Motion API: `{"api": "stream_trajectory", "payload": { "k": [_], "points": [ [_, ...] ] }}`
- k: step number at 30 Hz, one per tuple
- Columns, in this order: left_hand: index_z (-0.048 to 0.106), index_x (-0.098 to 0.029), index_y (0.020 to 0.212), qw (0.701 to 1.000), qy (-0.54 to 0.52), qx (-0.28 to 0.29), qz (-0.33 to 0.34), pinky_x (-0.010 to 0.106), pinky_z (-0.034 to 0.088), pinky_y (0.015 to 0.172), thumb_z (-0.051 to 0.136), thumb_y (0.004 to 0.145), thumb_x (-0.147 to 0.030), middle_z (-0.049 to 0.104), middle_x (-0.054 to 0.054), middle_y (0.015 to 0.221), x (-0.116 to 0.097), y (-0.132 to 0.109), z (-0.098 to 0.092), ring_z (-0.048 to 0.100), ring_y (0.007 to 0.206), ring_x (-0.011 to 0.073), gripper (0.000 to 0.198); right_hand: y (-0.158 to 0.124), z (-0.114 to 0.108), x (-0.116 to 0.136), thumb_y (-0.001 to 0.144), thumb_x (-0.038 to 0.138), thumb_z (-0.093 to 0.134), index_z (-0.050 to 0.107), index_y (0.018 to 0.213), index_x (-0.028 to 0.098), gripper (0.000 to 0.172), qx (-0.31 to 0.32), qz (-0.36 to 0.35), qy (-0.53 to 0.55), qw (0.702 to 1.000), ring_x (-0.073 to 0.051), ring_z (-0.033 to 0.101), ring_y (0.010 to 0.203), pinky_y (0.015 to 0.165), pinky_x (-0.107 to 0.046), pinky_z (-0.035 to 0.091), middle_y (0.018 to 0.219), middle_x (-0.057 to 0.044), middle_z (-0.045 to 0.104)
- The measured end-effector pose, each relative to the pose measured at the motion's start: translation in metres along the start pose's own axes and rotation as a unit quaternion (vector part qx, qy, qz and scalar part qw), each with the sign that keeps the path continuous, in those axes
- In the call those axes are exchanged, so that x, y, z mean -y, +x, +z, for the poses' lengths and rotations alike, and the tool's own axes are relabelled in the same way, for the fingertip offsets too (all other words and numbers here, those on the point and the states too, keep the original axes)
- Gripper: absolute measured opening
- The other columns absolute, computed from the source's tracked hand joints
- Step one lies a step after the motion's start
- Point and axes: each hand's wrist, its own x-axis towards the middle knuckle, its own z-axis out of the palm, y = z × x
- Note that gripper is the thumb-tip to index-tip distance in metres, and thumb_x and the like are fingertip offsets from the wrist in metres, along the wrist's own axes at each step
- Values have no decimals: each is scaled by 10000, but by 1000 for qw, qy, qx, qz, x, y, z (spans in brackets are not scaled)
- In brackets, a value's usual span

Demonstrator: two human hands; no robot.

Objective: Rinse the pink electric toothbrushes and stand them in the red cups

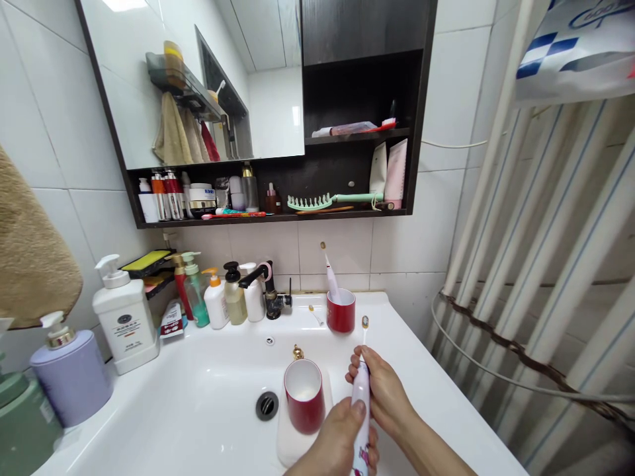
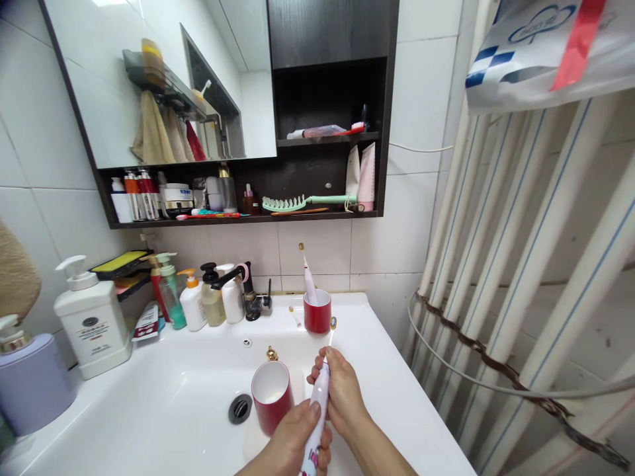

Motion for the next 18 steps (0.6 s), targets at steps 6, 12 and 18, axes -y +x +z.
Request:
{"api": "stream_trajectory", "payload": {
  "k": [6, 12, 18],
  "points": [
    [308, -178, 678, 997, 65, -37, 33, 160, 237, 316, 397, 569, -551, 394, -64, 502, 6, 0, -1, 362, 331, 27, 399, 0, -2, 0, 662, 315, 423, 425, 630, 193, 125, 39, -3, -12, 999, -42, 372, 393, 424, -197, 351, 476, 69, 408],
    [319, -173, 694, 994, 100, -16, 37, 152, 231, 304, 372, 568, -566, 399, -64, 509, 5, -2, 0, 362, 317, 23, 416, 0, -3, 5, 668, 332, 410, 419, 638, 194, 141, 39, -11, -15, 999, -43, 381, 400, 431, -197, 352, 475, 70, 414],
    [345, -171, 708, 983, 180, -43, 24, 148, 235, 308, 343, 621, -519, 404, -61, 525, -1, -5, -1, 354, 322, 16, 358, -1, 0, 5, 663, 336, 411, 404, 644, 196, 141, -5, -26, -27, 999, -44, 387, 398, 427, -199, 352, 474, 72, 429]
  ]
}}
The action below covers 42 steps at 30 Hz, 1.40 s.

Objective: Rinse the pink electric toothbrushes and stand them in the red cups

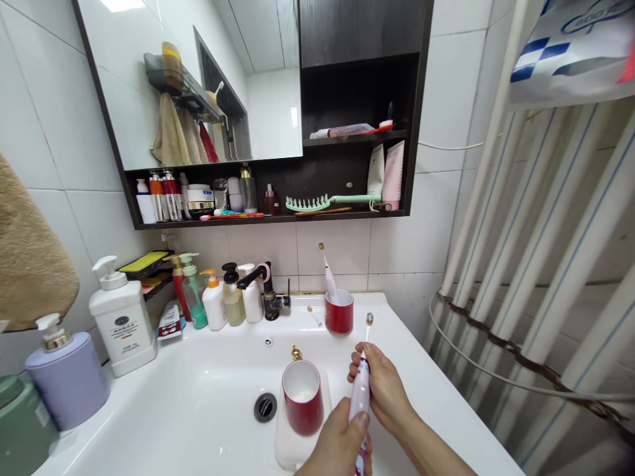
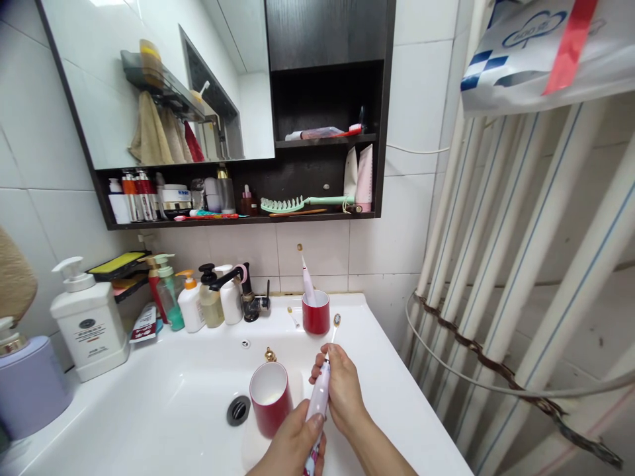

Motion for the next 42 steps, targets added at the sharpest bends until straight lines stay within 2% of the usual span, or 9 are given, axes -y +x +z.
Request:
{"api": "stream_trajectory", "payload": {
  "k": [8, 12, 16, 19, 29, 34, 37, 40, 42],
  "points": [
    [332, -167, 709, 998, -59, 30, -7, 148, 245, 311, 374, 568, -562, 402, -66, 503, 3, 2, -1, 364, 317, 22, 421, 3, -2, 0, 653, 345, 419, 392, 652, 204, 144, -28, 9, 5, 1000, -39, 370, 372, 390, -183, 328, 447, 79, 424],
    [334, -165, 693, 998, -55, 12, 9, 153, 255, 307, 373, 576, -552, 419, -52, 535, 7, 5, -1, 370, 322, 24, 406, 3, -2, 1, 651, 373, 415, 408, 691, 207, 170, 9, 26, -4, 1000, -44, 386, 391, 416, -193, 351, 459, 76, 425],
    [332, -165, 673, 999, -30, -16, 27, 154, 262, 306, 359, 616, -508, 421, -46, 559, 10, 8, -4, 365, 324, 20, 349, 2, -2, 4, 629, 359, 457, 437, 737, 182, 208, 15, 11, -65, 998, -67, 451, 482, 519, -226, 395, 530, 53, 466],
    [334, -167, 678, 999, -12, -23, 27, 151, 260, 306, 356, 636, -471, 418, -50, 553, 11, 9, -5, 364, 325, 21, 308, 2, -1, 6, 626, 348, 463, 438, 726, 172, 204, 13, 1, -90, 996, -76, 464, 493, 523, -228, 397, 534, 45, 474],
    [348, -172, 711, 998, 49, -15, 26, 146, 263, 333, 312, 691, -354, 414, -51, 566, 12, 5, -8, 361, 359, 22, 187, 4, -2, 1, 641, 328, 436, 417, 710, 191, 155, -12, -11, -40, 999, -58, 432, 420, 456, -207, 391, 477, 71, 440],
    [351, -177, 666, 988, 154, -10, -10, 158, 279, 365, 356, 668, -314, 385, -58, 533, 7, -1, -4, 349, 376, 29, 137, 16, -16, 10, 613, 325, 454, 423, 708, 189, 169, -76, -55, -21, 995, -55, 425, 397, 466, -217, 404, 474, 70, 445],
    [338, -179, 645, 989, 143, -31, -31, 160, 274, 369, 354, 668, -309, 377, -62, 519, 5, -1, 0, 340, 368, 28, 133, 28, -29, 16, 592, 326, 454, 457, 730, 180, 201, -94, -64, -111, 987, -66, 446, 420, 466, -217, 400, 497, 53, 462],
    [326, -181, 663, 995, 76, -62, -21, 159, 246, 344, 322, 678, -361, 375, -57, 549, 6, 3, -2, 328, 353, 24, 181, 45, -41, 22, 595, 334, 413, 510, 688, 160, 220, -127, -78, -303, 941, -77, 396, 343, 379, -210, 340, 377, 61, 400],
    [320, -180, 662, 995, 45, -85, -8, 159, 226, 335, 319, 672, -402, 376, -54, 561, 8, 7, -6, 328, 348, 22, 222, 54, -44, 26, 586, 332, 410, 529, 613, 150, 220, -139, -85, -372, 914, -80, 344, 287, 344, -219, 296, 297, 71, 341]
  ]
}}
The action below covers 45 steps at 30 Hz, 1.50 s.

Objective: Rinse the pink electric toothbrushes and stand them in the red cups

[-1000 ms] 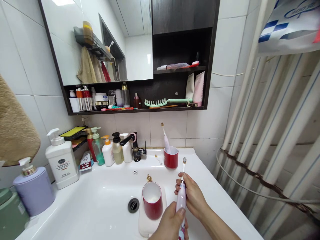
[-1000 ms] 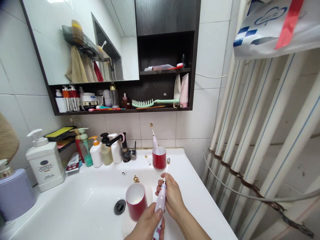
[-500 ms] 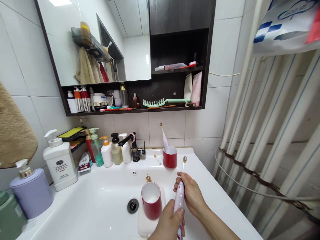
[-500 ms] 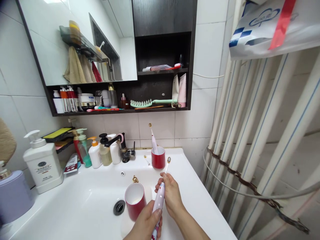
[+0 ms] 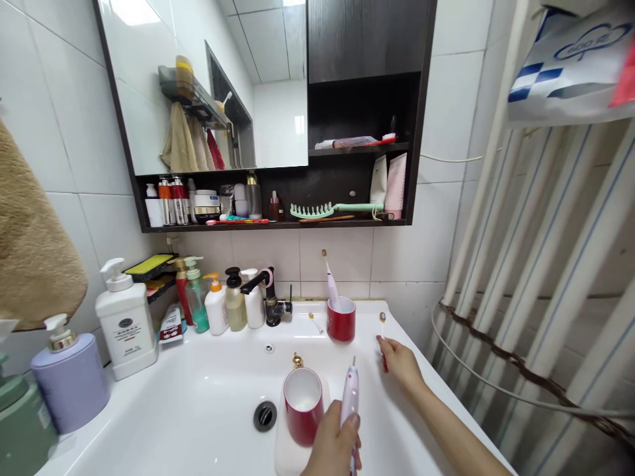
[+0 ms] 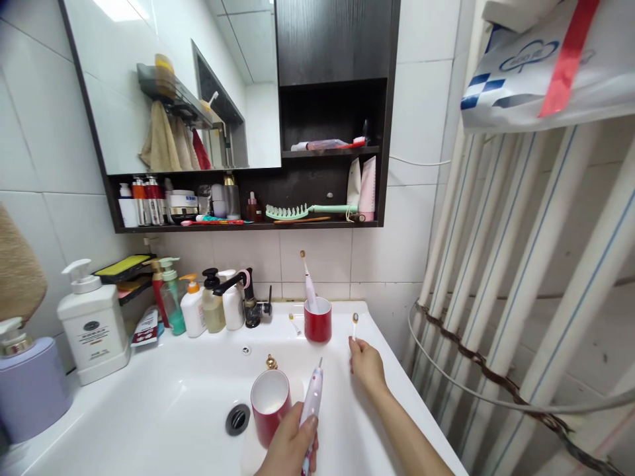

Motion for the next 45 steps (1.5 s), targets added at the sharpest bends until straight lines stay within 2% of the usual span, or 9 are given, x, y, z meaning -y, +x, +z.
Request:
{"api": "stream_trajectory", "payload": {
  "k": [4, 10, 20, 24, 32, 38, 41, 42, 45],
  "points": [
    [317, -180, 656, 997, -53, -50, 19, 158, 226, 346, 341, 640, -463, 374, -55, 557, 1, 4, -2, 343, 365, 24, 285, 1, 10, 12, 572, 323, 430, 545, 650, 162, 213, 23, -41, -8, 999, -82, 372, 317, 380, -215, 316, 329, 67, 391],
    [346, -175, 675, 990, -92, -96, 52, 148, 215, 356, 314, 641, -501, 368, -53, 569, -14, -1, -2, 345, 391, 18, 330, -16, 64, 21, 595, 254, 411, 544, 723, 166, 205, 142, -139, -94, 975, -108, 479, 444, 426, -219, 357, 517, 14, 530],
    [342, -181, 671, 983, -121, -127, 49, 159, 228, 346, 326, 623, -522, 342, -62, 534, -21, 4, -9, 323, 365, 24, 345, 30, 143, -4, 621, 177, 449, 552, 574, 125, 125, 117, -158, -277, 941, -182, 519, 669, 599, -281, 353, 600, -82, 564],
    [354, -178, 705, 985, -124, -115, 29, 159, 218, 339, 343, 630, -501, 331, -65, 529, -23, 5, -9, 289, 353, 19, 332, 41, 152, -4, 684, 243, 424, 514, 798, 120, 190, 118, -153, -326, 925, -159, 484, 772, 663, -325, 367, 848, -73, 523],
    [359, -178, 687, 990, -93, -101, 37, 163, 242, 346, 339, 651, -471, 347, -55, 534, -18, 4, -8, 329, 366, 31, 296, 41, 136, 0, 713, 265, 384, 437, 936, 145, 259, 137, -116, -326, 928, -132, 473, 794, 666, -324, 391, 947, -54, 470],
    [356, -176, 703, 995, -55, -70, 40, 162, 249, 345, 322, 660, -465, 364, -47, 562, -16, 1, -7, 343, 372, 32, 294, 1, 100, 15, 642, 174, 456, 506, 612, 127, 74, 141, -111, -223, 958, -141, 523, 612, 539, -244, 379, 583, -46, 538],
    [372, -170, 713, 997, -7, -38, 70, 161, 253, 338, 334, 658, -458, 383, -40, 568, -14, -5, -4, 348, 370, 32, 296, -27, 57, 20, 666, 272, 391, 469, 649, 160, 137, 155, -80, -130, 976, -99, 485, 435, 408, -206, 356, 440, 31, 475],
    [376, -168, 716, 996, 6, -23, 83, 160, 252, 333, 338, 658, -454, 386, -41, 562, -13, -7, -2, 346, 363, 32, 294, -34, 42, 20, 646, 297, 421, 455, 634, 165, 136, 170, -23, -6, 985, -83, 462, 404, 395, -197, 348, 430, 44, 461],
    [377, -163, 700, 995, 20, 24, 96, 162, 249, 329, 350, 649, -459, 382, -50, 522, -10, -13, 4, 332, 337, 28, 301, -48, 5, 23, 569, 308, 525, 423, 569, 166, 175, 180, 78, 212, 958, -42, 430, 387, 401, -169, 347, 473, 50, 481]
  ]
}}
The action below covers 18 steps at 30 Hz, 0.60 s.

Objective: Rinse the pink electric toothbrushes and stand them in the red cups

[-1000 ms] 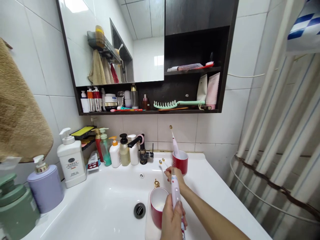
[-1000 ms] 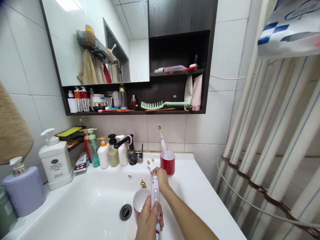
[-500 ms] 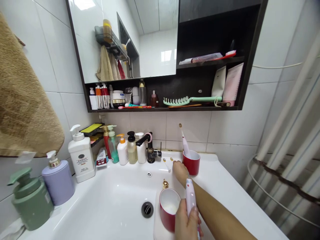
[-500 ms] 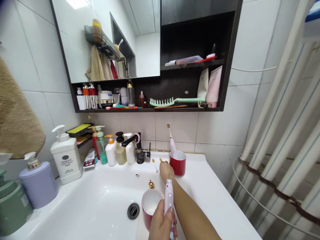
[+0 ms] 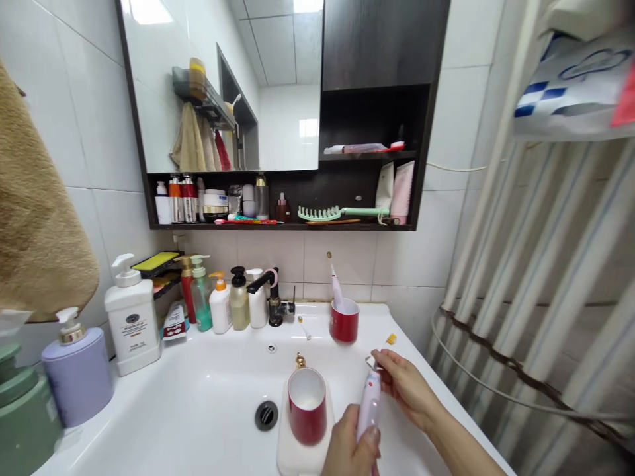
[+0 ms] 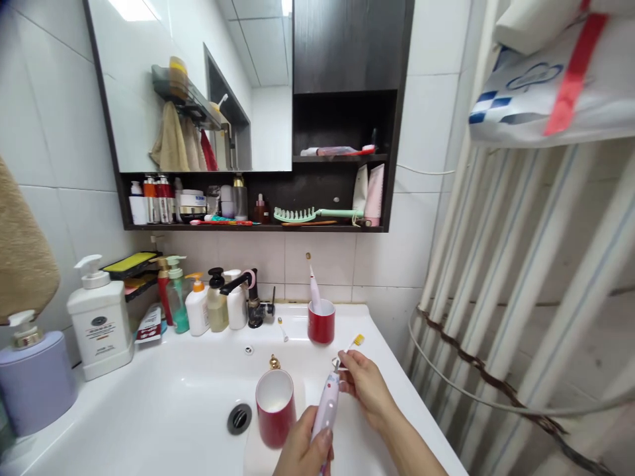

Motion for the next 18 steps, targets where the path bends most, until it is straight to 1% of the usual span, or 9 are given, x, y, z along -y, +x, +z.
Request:
{"api": "stream_trajectory", "payload": {
  "k": [1, 3, 7, 11, 18],
  "points": [
    [377, -161, 695, 1000, -1, 12, -3, 163, 249, 334, 353, 644, -465, 380, -53, 508, 1, -2, 2, 329, 333, 28, 310, -5, -5, 3, 559, 305, 540, 416, 556, 165, 187, 3, 7, 31, 999, -34, 421, 382, 403, -164, 348, 478, 51, 483],
    [380, -157, 689, 1000, 4, 26, -10, 167, 251, 351, 358, 633, -483, 380, -54, 486, 3, -4, 4, 334, 340, 31, 332, -10, -10, 7, 566, 308, 539, 399, 538, 166, 201, 10, 8, 58, 998, -25, 393, 358, 393, -157, 341, 447, 62, 459],
    [380, -158, 700, 999, -9, 35, -8, 173, 253, 374, 352, 608, -533, 386, -52, 485, 9, -2, 4, 349, 366, 38, 387, -11, -6, 7, 579, 309, 526, 350, 504, 173, 235, 13, 17, 75, 997, -19, 342, 323, 360, -148, 310, 386, 84, 397],
    [367, -164, 693, 998, -45, 51, -11, 170, 238, 362, 360, 577, -567, 391, -55, 502, 13, 2, 3, 338, 350, 27, 419, -12, -5, 4, 602, 321, 497, 378, 526, 168, 208, 17, 18, 67, 997, -19, 333, 319, 364, -154, 303, 388, 81, 401],
    [336, -170, 680, 986, -113, 104, -59, 164, 213, 352, 374, 556, -578, 396, -73, 487, 15, 6, 2, 352, 323, 21, 428, -11, -7, 2, 626, 367, 451, 405, 550, 167, 220, 16, -3, 38, 999, -32, 336, 323, 385, -162, 300, 324, 82, 374]
  ]
}}
